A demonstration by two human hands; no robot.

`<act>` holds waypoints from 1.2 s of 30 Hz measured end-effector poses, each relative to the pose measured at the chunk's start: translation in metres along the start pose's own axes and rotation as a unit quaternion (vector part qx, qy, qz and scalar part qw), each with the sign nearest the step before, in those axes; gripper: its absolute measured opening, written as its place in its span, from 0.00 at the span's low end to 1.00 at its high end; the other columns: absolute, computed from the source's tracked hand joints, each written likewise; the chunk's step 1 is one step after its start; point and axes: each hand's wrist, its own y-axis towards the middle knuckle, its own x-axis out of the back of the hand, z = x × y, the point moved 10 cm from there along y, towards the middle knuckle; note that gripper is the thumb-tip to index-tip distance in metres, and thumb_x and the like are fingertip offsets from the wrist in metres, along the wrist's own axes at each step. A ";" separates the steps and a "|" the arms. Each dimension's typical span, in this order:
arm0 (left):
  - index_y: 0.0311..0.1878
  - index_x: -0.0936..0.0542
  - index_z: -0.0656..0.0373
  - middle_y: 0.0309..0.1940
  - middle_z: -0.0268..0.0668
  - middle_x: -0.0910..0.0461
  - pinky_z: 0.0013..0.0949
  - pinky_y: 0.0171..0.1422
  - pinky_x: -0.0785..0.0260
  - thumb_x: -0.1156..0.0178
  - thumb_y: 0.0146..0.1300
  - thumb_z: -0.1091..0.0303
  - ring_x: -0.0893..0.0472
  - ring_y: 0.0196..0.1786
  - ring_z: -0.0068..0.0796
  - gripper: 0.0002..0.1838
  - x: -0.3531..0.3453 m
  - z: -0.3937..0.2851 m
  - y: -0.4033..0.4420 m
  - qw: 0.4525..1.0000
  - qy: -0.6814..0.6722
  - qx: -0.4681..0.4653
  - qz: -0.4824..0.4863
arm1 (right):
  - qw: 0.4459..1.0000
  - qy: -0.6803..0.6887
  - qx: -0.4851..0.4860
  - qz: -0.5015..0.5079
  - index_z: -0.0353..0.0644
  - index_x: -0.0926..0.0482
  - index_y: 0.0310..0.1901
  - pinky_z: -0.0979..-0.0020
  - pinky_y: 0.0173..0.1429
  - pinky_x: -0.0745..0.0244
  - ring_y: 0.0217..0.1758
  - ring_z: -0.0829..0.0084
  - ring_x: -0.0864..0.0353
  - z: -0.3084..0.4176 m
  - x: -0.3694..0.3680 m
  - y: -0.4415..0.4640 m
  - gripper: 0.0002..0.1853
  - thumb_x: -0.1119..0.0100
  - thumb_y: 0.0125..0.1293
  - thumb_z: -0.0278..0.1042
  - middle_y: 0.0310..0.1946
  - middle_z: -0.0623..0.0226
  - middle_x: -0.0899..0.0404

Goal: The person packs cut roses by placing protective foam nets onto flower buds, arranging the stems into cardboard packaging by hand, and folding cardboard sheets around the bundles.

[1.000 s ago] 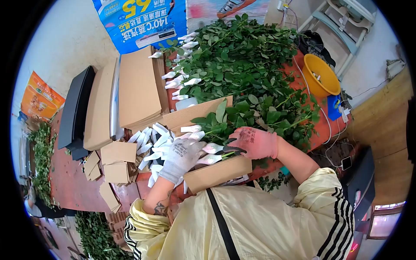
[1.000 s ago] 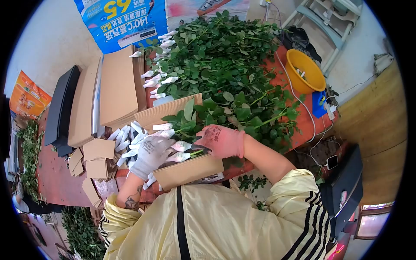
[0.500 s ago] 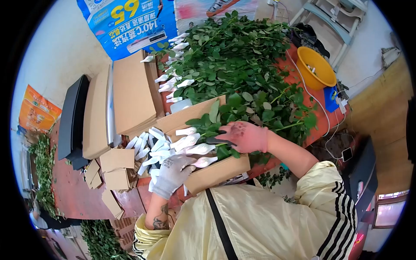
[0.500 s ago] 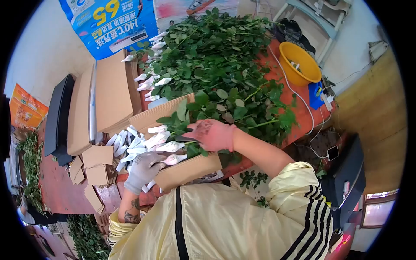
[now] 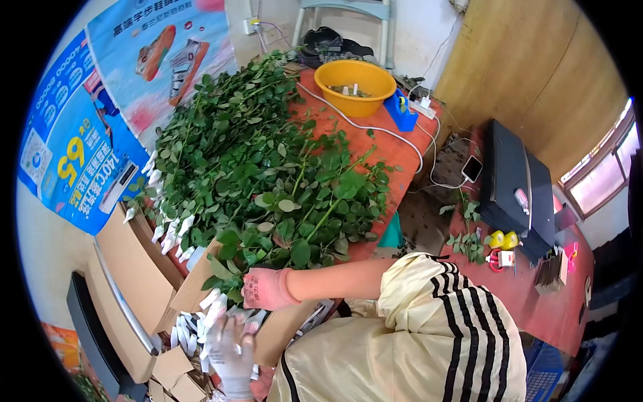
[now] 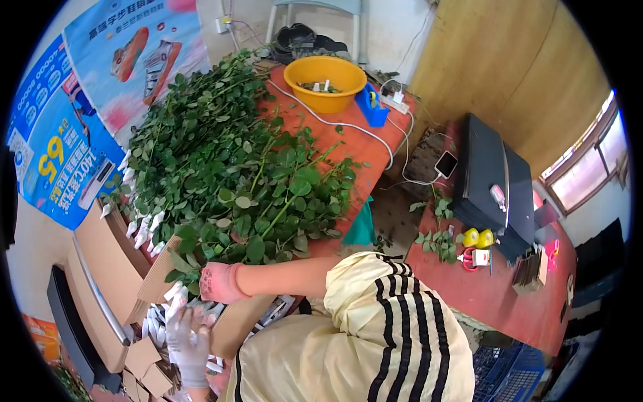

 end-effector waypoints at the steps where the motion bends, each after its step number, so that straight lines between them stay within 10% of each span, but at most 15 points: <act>1: 0.50 0.24 0.64 0.50 0.46 0.26 0.47 0.60 0.38 0.37 0.48 0.63 0.29 0.53 0.49 0.25 -0.011 -0.008 0.002 1.000 -0.010 -0.018 0.023 | 0.997 -0.006 -0.025 -0.071 0.47 0.30 0.27 0.68 0.43 0.33 0.34 0.70 0.26 -0.002 -0.007 -0.002 0.04 0.51 0.55 0.36 0.25 0.69 0.30; 4: 0.54 0.25 0.63 0.54 0.47 0.29 0.49 0.61 0.40 0.36 0.49 0.59 0.32 0.57 0.50 0.29 -0.025 -0.013 -0.001 0.995 0.056 0.038 0.073 | 0.985 -0.036 -0.063 -0.154 0.47 0.25 0.35 0.69 0.44 0.32 0.36 0.70 0.25 0.003 0.024 -0.023 0.08 0.51 0.54 0.36 0.28 0.68 0.28; 6: 0.56 0.26 0.63 0.55 0.49 0.30 0.51 0.63 0.42 0.36 0.50 0.58 0.33 0.57 0.52 0.30 -0.027 -0.007 -0.005 0.994 0.049 0.067 0.077 | 0.987 0.071 -0.141 0.008 0.45 0.24 0.49 0.67 0.49 0.31 0.40 0.65 0.24 -0.003 0.052 -0.029 0.18 0.50 0.54 0.35 0.35 0.63 0.25; 10: 0.57 0.27 0.65 0.57 0.52 0.31 0.51 0.66 0.44 0.38 0.50 0.61 0.34 0.60 0.55 0.29 -0.027 -0.013 -0.009 0.992 0.048 0.097 0.057 | 0.957 0.231 -0.174 -0.005 0.45 0.22 0.47 0.64 0.61 0.33 0.52 0.60 0.23 -0.024 0.044 -0.037 0.20 0.44 0.49 0.34 0.44 0.58 0.20; 18: 0.50 0.21 0.58 0.54 0.46 0.28 0.50 0.63 0.43 0.38 0.49 0.59 0.32 0.59 0.51 0.24 -0.019 -0.016 -0.022 0.991 0.071 0.103 -0.043 | 0.986 0.088 -0.129 0.066 0.50 0.24 0.53 0.64 0.57 0.31 0.50 0.65 0.22 -0.015 0.035 -0.023 0.21 0.49 0.56 0.35 0.45 0.61 0.20; 27: 0.48 0.20 0.58 0.44 0.41 0.25 0.46 0.54 0.38 0.37 0.47 0.60 0.28 0.49 0.46 0.23 -0.024 -0.008 -0.026 0.991 0.045 0.100 -0.072 | 0.985 -0.091 -0.141 -0.036 0.54 0.29 0.32 0.65 0.45 0.37 0.44 0.64 0.30 -0.010 0.110 -0.027 0.03 0.52 0.56 0.36 0.34 0.68 0.32; 36: 0.48 0.21 0.59 0.44 0.44 0.25 0.47 0.57 0.39 0.37 0.47 0.60 0.28 0.50 0.48 0.23 -0.024 -0.006 -0.030 0.990 0.050 0.101 -0.085 | 0.989 -0.030 -0.135 -0.045 0.52 0.22 0.39 0.62 0.54 0.34 0.51 0.62 0.25 -0.022 0.070 -0.034 0.09 0.49 0.56 0.35 0.40 0.67 0.24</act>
